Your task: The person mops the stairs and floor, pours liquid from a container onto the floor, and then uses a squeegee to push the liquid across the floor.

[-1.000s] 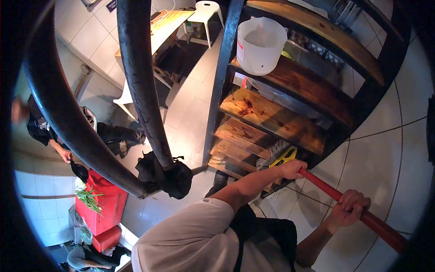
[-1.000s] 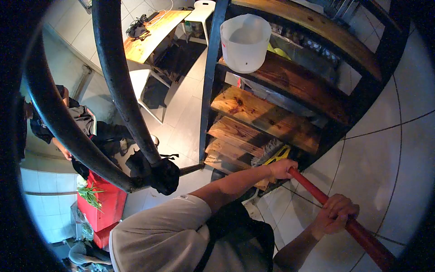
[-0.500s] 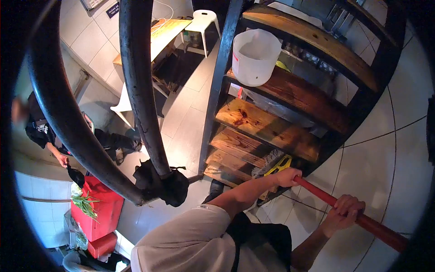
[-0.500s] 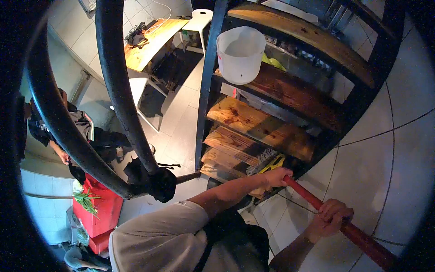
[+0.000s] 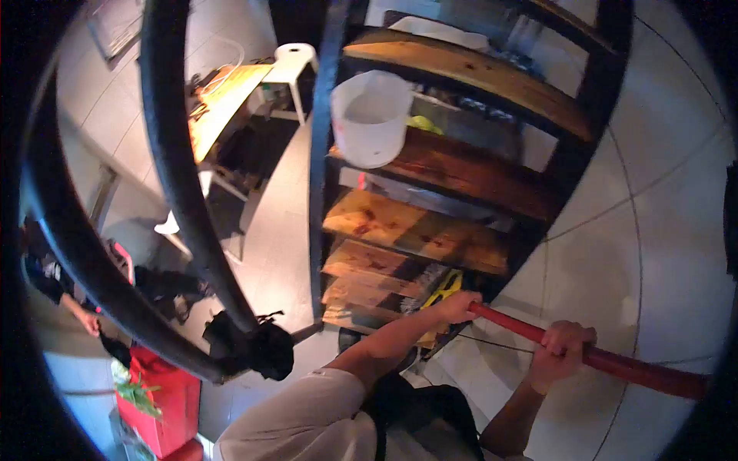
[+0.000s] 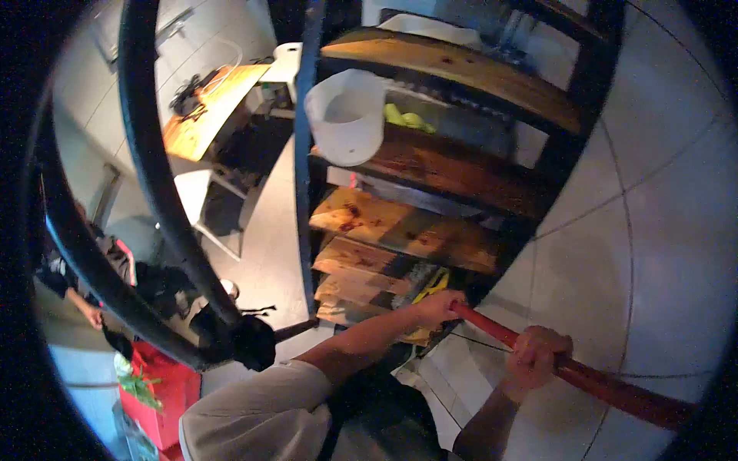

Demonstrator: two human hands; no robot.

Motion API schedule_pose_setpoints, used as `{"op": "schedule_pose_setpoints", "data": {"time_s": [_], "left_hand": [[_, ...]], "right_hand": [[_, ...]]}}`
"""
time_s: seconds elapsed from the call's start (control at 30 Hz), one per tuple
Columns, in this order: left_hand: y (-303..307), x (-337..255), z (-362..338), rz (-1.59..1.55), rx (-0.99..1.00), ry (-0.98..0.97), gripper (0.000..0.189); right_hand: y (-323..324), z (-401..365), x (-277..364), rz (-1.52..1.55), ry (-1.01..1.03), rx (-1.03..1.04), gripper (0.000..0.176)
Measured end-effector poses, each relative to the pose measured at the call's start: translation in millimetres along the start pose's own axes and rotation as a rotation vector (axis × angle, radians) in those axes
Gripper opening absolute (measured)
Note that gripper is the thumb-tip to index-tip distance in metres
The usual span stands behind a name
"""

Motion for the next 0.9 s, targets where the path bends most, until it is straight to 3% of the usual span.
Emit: {"op": "schedule_pose_setpoints", "data": {"time_s": [0.1, 0.3, 0.57, 0.67, 0.87, 0.9], "left_hand": [[-20.1, 30.4, 6.6, 0.050, 0.006, -0.058, 0.024], [-17.0, 21.8, 4.1, -0.062, 0.114, 0.135, 0.026], [-11.0, 17.2, 2.1, -0.001, -0.037, -0.094, 0.026], [-15.7, 27.7, 1.4, -0.034, 0.039, 0.030, 0.025], [-2.4, 13.3, -6.3, 0.007, -0.124, -0.110, 0.027], [-0.7, 7.4, -8.1, -0.011, -0.094, -0.032, 0.029]], "right_hand": [[-2.3, 1.3, 2.0, 0.087, -0.010, 0.007, 0.021], [-3.1, 3.3, 7.5, 0.043, -0.010, -0.024, 0.020], [-6.5, 0.8, 5.6, -0.018, 0.003, -0.083, 0.021], [-12.7, 1.9, 2.6, -0.028, 0.002, -0.059, 0.022], [-17.6, 12.1, -7.1, -0.007, 0.006, 0.023, 0.022], [-16.1, 12.9, -10.2, 0.014, -0.015, 0.022, 0.023]]}}
Point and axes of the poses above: each hand's wrist, its own z-axis towards the middle knuckle, its own y-axis out of the back of the hand, x = y × z, the point moved 7 cm from there along z, towards the middle knuckle, and after that the axes turned 5 degrees about -x, right-handed, at the moved point
